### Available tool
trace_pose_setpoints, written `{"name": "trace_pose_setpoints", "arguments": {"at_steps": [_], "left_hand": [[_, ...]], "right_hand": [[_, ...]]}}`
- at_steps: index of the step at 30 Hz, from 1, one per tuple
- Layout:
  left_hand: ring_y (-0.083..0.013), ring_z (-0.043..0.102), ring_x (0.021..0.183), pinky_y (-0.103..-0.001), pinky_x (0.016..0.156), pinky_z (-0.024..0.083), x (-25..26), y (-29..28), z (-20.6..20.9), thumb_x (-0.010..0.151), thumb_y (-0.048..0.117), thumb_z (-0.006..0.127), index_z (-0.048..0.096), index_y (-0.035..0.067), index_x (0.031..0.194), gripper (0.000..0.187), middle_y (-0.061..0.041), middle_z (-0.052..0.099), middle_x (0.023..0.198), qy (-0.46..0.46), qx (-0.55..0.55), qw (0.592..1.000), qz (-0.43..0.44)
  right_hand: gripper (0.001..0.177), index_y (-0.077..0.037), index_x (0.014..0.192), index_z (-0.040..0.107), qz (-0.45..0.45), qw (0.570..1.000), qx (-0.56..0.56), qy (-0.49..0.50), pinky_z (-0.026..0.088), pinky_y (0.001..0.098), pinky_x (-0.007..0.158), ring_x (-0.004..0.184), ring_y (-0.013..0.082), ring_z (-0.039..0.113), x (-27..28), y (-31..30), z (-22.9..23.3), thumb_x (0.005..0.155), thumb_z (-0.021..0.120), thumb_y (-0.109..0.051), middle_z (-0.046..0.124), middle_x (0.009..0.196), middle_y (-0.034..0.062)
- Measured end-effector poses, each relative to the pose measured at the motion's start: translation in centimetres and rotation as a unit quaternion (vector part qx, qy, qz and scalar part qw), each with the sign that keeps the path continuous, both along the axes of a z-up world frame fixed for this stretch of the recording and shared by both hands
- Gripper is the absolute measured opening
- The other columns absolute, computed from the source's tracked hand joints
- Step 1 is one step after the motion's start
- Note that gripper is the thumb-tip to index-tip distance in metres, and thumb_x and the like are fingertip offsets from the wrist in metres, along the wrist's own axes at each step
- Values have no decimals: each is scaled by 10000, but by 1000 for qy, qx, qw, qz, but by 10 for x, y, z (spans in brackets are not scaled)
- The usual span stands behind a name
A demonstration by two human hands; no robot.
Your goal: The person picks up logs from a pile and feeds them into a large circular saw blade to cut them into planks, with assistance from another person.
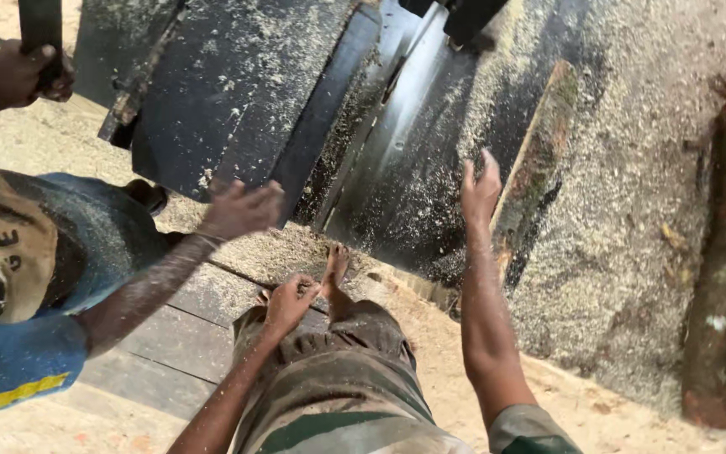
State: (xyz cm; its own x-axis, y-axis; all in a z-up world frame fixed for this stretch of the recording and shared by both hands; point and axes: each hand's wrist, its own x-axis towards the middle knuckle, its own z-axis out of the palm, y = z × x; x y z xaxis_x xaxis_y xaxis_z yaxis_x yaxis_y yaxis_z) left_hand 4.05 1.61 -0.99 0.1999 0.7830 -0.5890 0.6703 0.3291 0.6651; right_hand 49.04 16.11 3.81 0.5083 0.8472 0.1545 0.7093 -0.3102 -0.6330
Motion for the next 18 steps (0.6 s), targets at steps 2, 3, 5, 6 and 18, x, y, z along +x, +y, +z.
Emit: {"name": "trace_pose_setpoints", "arguments": {"at_steps": [2, 3, 5, 6, 18], "left_hand": [[-292, 727, 764, -438, 719, 566, -2, -1, 2, 914, 441, 717, 700, 94, 1107, 398, -162, 741, 901, -20, 35, 999, -18], [-292, 724, 790, -439, 724, 564, -2, -1, 2, 916, 432, 717, 695, 77, 1093, 397, -165, 739, 935, -35, 58, 997, -33], [-292, 725, 824, -436, 738, 564, -3, -2, 0, 920, 439, 714, 681, 66, 1099, 416, -166, 734, 984, -41, 60, 996, -60], [-291, 729, 833, -434, 748, 565, -1, -4, -1, 922, 456, 711, 673, 71, 1120, 435, -164, 730, 999, -31, 37, 996, -74], [-254, 713, 921, -414, 816, 638, -30, -41, -6, 862, 574, 714, 564, 118, 1331, 671, -126, 661, 1088, -342, -345, 854, 188]], "right_hand": [[551, 25, 1472, 519, -15, 1000, -12, 3, 443, 434, 1165, 1364, 368, 559, 3, 5, 8, 1032, 690, -258, 558, 1488, 243], [585, 31, 1476, 506, -22, 1000, -18, 5, 430, 436, 1163, 1362, 373, 547, 3, 6, 10, 1016, 702, -272, 545, 1491, 250], [640, 18, 1501, 496, -5, 1000, -1, -21, 397, 428, 1220, 1428, 370, 512, -5, 10, 5, 1020, 733, -330, 527, 1530, 243], [667, 11, 1514, 490, 3, 999, 6, -33, 380, 424, 1248, 1460, 368, 494, -12, 8, 0, 1023, 750, -359, 519, 1550, 239], [1214, -85, 1674, 92, -47, 949, -270, -152, 402, 653, 1027, 1281, 479, 437, -319, -194, -27, 833, 840, -541, 274, 1614, 295]]}}
